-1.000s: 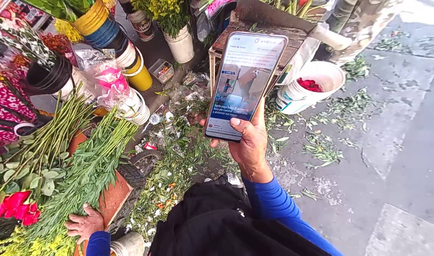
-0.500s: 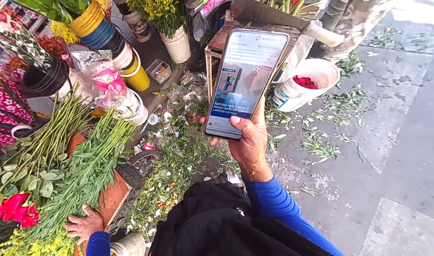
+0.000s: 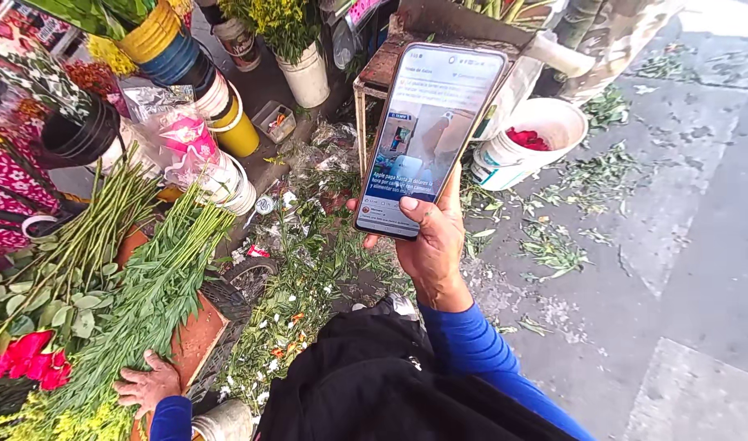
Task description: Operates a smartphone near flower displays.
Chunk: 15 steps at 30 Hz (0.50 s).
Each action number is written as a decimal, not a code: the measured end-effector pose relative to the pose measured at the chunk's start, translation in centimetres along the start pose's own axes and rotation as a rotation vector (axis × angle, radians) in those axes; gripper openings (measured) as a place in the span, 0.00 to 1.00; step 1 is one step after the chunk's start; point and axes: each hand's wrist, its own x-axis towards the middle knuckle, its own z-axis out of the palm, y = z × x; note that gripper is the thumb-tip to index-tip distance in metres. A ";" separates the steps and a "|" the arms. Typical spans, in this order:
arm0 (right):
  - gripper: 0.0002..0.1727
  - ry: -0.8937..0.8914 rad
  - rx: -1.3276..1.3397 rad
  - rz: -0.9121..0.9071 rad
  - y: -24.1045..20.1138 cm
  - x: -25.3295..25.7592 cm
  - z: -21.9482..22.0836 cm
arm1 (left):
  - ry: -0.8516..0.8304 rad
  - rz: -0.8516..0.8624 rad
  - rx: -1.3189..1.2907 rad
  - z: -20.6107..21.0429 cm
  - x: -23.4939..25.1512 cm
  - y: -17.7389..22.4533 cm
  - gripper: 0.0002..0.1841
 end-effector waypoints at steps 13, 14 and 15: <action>0.35 -0.010 0.024 -0.013 0.1 0.0 0.1 | -0.001 -0.025 -0.006 -1.1 -1.3 1.0 0.47; 0.35 -0.009 0.024 -0.011 0.1 0.0 0.1 | 0.072 0.004 -0.011 -1.0 -1.7 1.0 0.46; 0.35 -0.008 0.024 -0.009 0.2 0.0 0.1 | 0.189 0.031 -0.028 -1.4 -2.8 1.7 0.44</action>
